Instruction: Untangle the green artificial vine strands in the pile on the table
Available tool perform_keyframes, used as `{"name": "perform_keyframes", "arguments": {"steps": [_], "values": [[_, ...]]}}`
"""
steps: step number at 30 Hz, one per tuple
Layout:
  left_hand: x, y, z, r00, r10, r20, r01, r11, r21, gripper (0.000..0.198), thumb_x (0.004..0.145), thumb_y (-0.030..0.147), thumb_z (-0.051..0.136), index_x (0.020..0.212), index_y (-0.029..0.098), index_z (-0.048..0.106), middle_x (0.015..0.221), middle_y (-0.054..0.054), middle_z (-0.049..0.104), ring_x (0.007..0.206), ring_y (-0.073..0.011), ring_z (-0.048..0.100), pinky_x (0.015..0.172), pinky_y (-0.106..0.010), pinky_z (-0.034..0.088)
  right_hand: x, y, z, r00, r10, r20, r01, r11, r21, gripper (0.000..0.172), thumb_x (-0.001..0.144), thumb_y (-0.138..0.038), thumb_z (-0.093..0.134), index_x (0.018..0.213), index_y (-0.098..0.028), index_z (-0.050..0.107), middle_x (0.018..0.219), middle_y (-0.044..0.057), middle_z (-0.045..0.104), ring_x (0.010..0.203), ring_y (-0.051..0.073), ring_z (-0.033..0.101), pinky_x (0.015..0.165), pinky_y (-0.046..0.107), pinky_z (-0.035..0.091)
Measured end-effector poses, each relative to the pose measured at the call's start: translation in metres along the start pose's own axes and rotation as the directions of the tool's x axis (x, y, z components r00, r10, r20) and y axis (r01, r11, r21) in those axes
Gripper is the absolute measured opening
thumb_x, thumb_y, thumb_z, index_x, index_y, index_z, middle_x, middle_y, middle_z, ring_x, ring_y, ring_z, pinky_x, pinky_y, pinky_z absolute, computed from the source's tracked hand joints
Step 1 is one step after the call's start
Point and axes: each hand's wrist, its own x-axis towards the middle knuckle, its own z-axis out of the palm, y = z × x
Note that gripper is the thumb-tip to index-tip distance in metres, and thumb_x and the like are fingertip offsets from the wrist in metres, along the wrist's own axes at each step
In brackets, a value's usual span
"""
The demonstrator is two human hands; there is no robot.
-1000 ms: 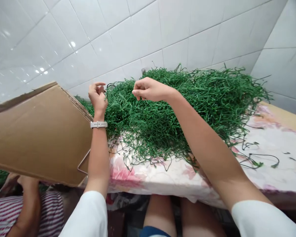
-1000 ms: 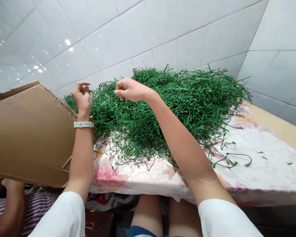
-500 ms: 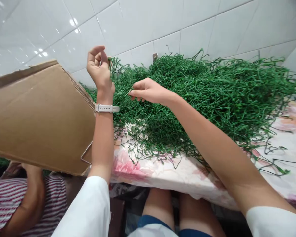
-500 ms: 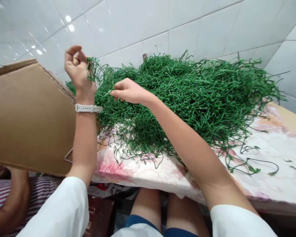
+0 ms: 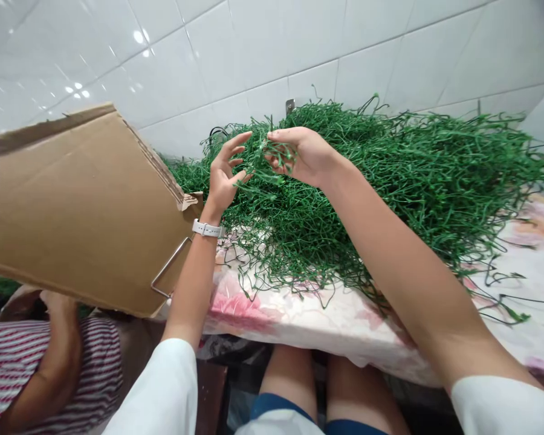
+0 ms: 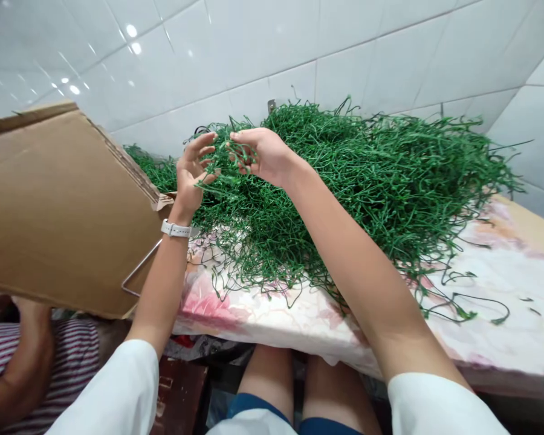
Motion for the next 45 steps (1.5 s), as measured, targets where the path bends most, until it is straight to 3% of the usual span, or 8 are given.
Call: {"name": "perform_keyframes", "arguments": {"steps": [5,12,15,18,24,28,39,45], "values": [[-0.008,0.007,0.01,0.999,0.042,-0.021,-0.045,0.993,-0.111,0.045,0.083,0.069,0.071,0.109,0.033,0.077,0.135,-0.007,0.072,0.126,-0.0284,0.067,0.092,-0.041,0.057,0.003,0.004,0.008,0.983,0.179,0.027,-0.181,0.962,0.206,0.022,0.101,-0.03,0.043,0.086,-0.019,0.055,0.076,0.004,0.06,0.062,0.014,0.05,0.06,0.028,0.044],[-0.033,0.007,0.011,0.997,-0.062,-0.056,0.051,0.983,-0.175,0.04,0.091,0.063,0.065,0.081,0.025,0.074,0.087,-0.003,0.074,0.077,-0.0153,0.063,0.081,-0.033,0.05,-0.005,-0.004,-0.005,0.949,0.313,0.038,-0.238,0.791,-0.563,0.032,0.096,-0.034,0.064,0.068,-0.017,0.065,0.07,0.008,0.067,0.06,0.016,0.052,0.062,0.033,0.041],[-0.045,0.008,0.018,0.991,-0.131,-0.008,0.125,0.962,-0.242,0.046,0.085,0.062,0.072,0.064,0.022,0.065,0.065,0.0,0.061,0.065,-0.014,0.055,0.07,-0.031,0.046,-0.009,-0.008,-0.014,0.989,0.147,-0.007,-0.132,0.864,-0.486,0.031,0.097,-0.039,0.064,0.075,-0.017,0.068,0.071,0.006,0.067,0.06,0.015,0.052,0.062,0.032,0.043],[-0.053,0.011,0.025,0.974,-0.203,0.098,0.222,0.94,-0.26,0.027,0.084,0.048,0.074,0.077,0.022,0.076,0.079,-0.003,0.073,0.071,-0.0151,0.059,0.069,-0.031,0.047,-0.015,-0.015,-0.013,0.999,0.028,0.037,-0.011,0.921,-0.39,0.043,0.098,-0.052,0.062,0.073,-0.017,0.067,0.066,0.003,0.062,0.059,0.011,0.05,0.06,0.028,0.041],[-0.058,0.008,0.034,0.972,-0.231,-0.039,0.198,0.9,-0.387,0.021,0.076,0.031,0.075,0.062,0.02,0.064,0.06,0.003,0.06,0.058,-0.01,0.053,0.061,-0.027,0.043,-0.023,-0.03,0.001,0.95,0.101,0.297,0.078,0.842,-0.534,0.035,0.09,-0.046,0.076,0.074,-0.016,0.069,0.067,0.001,0.062,0.065,0.011,0.051,0.062,0.028,0.039],[-0.058,0.009,0.036,0.929,-0.366,0.054,0.33,0.752,-0.57,0.034,0.075,0.035,0.072,0.064,0.022,0.043,0.057,0.005,0.056,0.053,-0.0107,0.059,0.057,-0.027,0.048,-0.02,-0.026,0.002,0.965,0.098,0.244,0.053,0.837,-0.545,0.031,0.09,-0.043,0.076,0.075,-0.017,0.067,0.068,0.001,0.061,0.07,0.013,0.054,0.065,0.029,0.041],[-0.053,0.0,0.033,0.856,-0.515,0.047,0.403,0.607,-0.685,0.04,0.058,0.029,0.077,0.086,0.025,0.048,0.06,0.006,0.058,0.051,-0.0082,0.053,0.046,-0.023,0.037,-0.018,-0.01,0.006,0.958,0.1,0.268,-0.022,0.96,-0.278,0.049,0.098,-0.059,0.062,0.069,-0.021,0.05,0.065,-0.001,0.053,0.063,0.012,0.047,0.064,0.027,0.043],[-0.055,0.007,0.022,0.818,-0.377,0.434,0.575,0.555,-0.601,0.038,0.069,0.048,0.085,0.092,0.024,0.067,0.053,0.006,0.048,0.039,-0.0058,0.035,0.042,-0.024,0.023,-0.014,-0.013,0.001,0.979,0.132,0.152,-0.122,0.99,-0.072,0.049,0.104,-0.054,0.052,0.07,-0.024,0.035,0.06,-0.007,0.022,0.053,0.009,0.023,0.05,0.024,0.027]]}}
